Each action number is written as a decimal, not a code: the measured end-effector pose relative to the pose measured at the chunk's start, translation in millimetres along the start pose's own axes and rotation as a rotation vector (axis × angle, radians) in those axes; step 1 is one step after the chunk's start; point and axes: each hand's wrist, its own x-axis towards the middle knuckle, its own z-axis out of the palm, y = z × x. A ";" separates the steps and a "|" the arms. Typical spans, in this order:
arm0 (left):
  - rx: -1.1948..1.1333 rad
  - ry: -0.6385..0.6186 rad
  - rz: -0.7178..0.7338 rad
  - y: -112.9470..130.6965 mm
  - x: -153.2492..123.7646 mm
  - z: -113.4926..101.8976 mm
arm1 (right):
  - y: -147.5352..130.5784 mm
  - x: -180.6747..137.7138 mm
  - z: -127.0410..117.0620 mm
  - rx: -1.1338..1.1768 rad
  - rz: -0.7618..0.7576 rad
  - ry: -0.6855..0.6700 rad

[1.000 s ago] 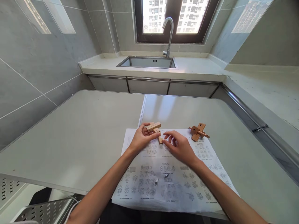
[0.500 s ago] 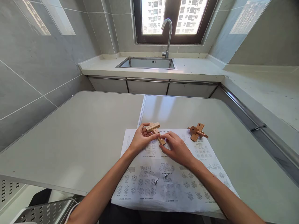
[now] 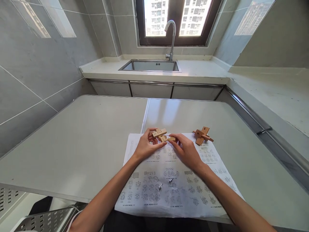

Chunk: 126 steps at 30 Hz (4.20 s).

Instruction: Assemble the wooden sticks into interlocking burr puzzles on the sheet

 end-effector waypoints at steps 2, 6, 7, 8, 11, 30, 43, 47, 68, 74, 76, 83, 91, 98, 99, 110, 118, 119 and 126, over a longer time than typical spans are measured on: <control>0.049 -0.009 0.019 0.2 -1.2 0.3 | -2.6 -0.2 -0.7 -0.002 -0.010 0.019; 0.105 -0.007 0.051 0.1 -2.2 1.0 | -5.4 -0.8 -1.1 -0.015 -0.060 0.025; 0.121 -0.011 0.060 0.0 -2.4 1.2 | -5.2 -1.0 -1.0 -0.020 -0.071 0.032; 0.140 -0.019 0.070 -0.1 -2.6 1.5 | -4.7 -1.3 -0.8 -0.024 -0.078 0.044; 0.209 -0.047 0.105 0.1 -4.1 2.6 | -2.1 -2.3 -0.1 -0.033 -0.081 0.089; 0.343 -0.088 0.187 3.8 -8.8 5.0 | -6.3 -3.9 -4.0 -0.061 -0.159 0.062; 0.353 -0.089 0.189 3.6 -10.0 5.3 | -6.9 -4.3 -5.5 -0.038 -0.150 0.040; 0.372 -0.087 0.194 2.7 -10.0 4.7 | -7.3 -4.3 -5.2 -0.032 -0.133 0.047; 0.447 -0.064 0.296 1.9 -10.7 5.9 | -11.1 -7.1 -2.8 0.018 -0.160 0.011; 0.311 -0.079 0.173 0.8 -11.0 8.3 | -14.6 -4.1 -4.8 0.132 -0.075 0.036; 0.284 -0.071 0.163 2.4 -10.5 8.1 | -14.4 -2.5 -5.4 0.178 0.012 0.072; 0.157 -0.113 0.160 8.7 -11.1 5.3 | -12.3 0.7 -4.0 0.334 0.183 -0.056; 0.228 -0.141 0.227 10.8 -12.2 5.0 | -7.4 2.0 -6.2 0.548 0.279 -0.205; 0.226 -0.148 0.208 8.6 -9.8 5.5 | -9.0 6.3 -6.1 0.870 0.491 -0.246; 0.211 -0.135 0.192 7.5 -8.8 5.3 | -8.8 7.5 -6.7 0.959 0.561 -0.223; 0.195 -0.053 0.125 2.7 -1.4 3.0 | 4.3 18.5 -11.4 1.722 0.958 0.055; 0.213 -0.058 0.094 7.0 -2.1 3.1 | 1.3 15.6 -9.9 1.686 0.903 0.363; 0.214 -0.061 0.091 7.4 -2.0 3.0 | 1.5 15.4 -10.1 1.680 0.905 0.376; 0.240 -0.064 0.084 8.6 -1.8 3.4 | -4.4 12.6 -8.5 1.643 0.873 0.287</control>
